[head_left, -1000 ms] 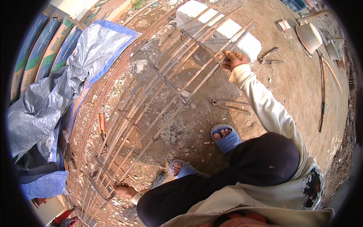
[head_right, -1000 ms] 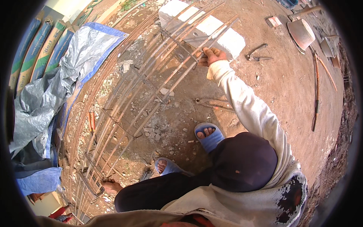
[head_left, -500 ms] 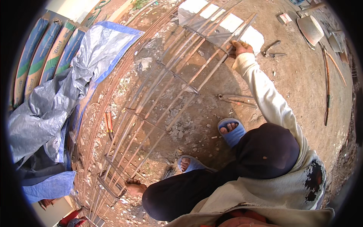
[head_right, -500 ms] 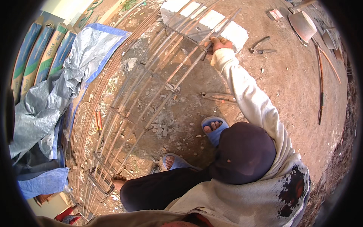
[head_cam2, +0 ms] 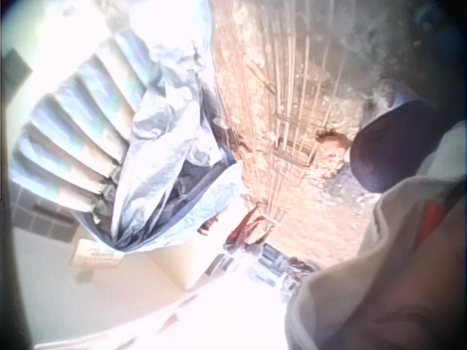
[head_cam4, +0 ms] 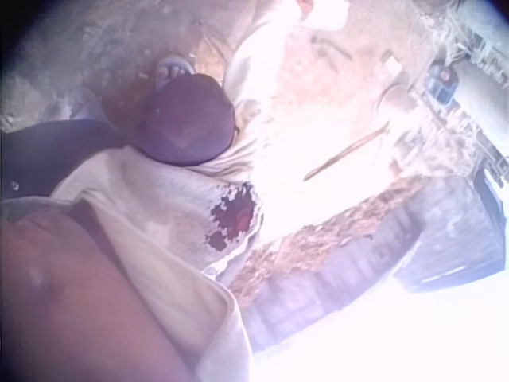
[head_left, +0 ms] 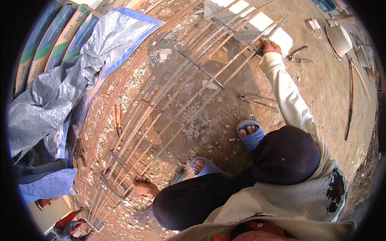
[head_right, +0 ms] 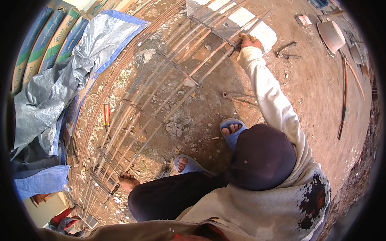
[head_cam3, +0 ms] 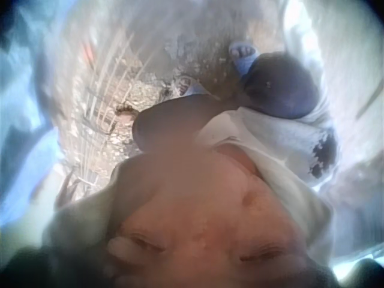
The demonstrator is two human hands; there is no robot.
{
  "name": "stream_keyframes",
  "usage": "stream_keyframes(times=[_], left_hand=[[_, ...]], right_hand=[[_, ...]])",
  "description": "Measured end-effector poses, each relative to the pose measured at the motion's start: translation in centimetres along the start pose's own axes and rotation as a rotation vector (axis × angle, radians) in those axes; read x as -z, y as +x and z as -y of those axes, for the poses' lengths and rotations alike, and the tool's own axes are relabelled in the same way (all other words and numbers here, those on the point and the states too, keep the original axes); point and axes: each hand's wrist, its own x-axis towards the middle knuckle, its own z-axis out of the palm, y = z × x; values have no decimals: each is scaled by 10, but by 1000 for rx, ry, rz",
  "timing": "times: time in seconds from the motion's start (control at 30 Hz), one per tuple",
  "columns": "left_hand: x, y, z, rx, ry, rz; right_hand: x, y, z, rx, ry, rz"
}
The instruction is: The person sits on the ground and uses pliers to twist wire ties around the intersections of a rebar cage. A second person assists by holding the cage and using pliers as well. The camera wearer repeatedly picks up wire ties, wraps them around the bars, and twists them to secure the structure.
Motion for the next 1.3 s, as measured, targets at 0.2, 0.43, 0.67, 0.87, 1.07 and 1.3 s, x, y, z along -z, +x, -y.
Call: stream_keyframes(times=[0.2, 0.43, 0.67, 0.87, 1.07, 1.3], left_hand=[[7, 12, 5, 14, 20, 52], [20, 24, -10, 38, -150, 3], [44, 83, 5, -70, -544, 71], [28, 70, 5, -193, -387, 47], [10, 38, -14, -171, -527, -82], [8, 34, -8, -184, -612, -204]], right_hand=[[9, 4, -8, -14, 18, 79], [19, 2, -3, -68, 163, 203], [10, -13, -24, 30, 1, 281], [8, 3, -52, 125, 50, 305], [2, -14, -31, 37, 37, 249], [8, -1, -35, 23, 61, 124]])
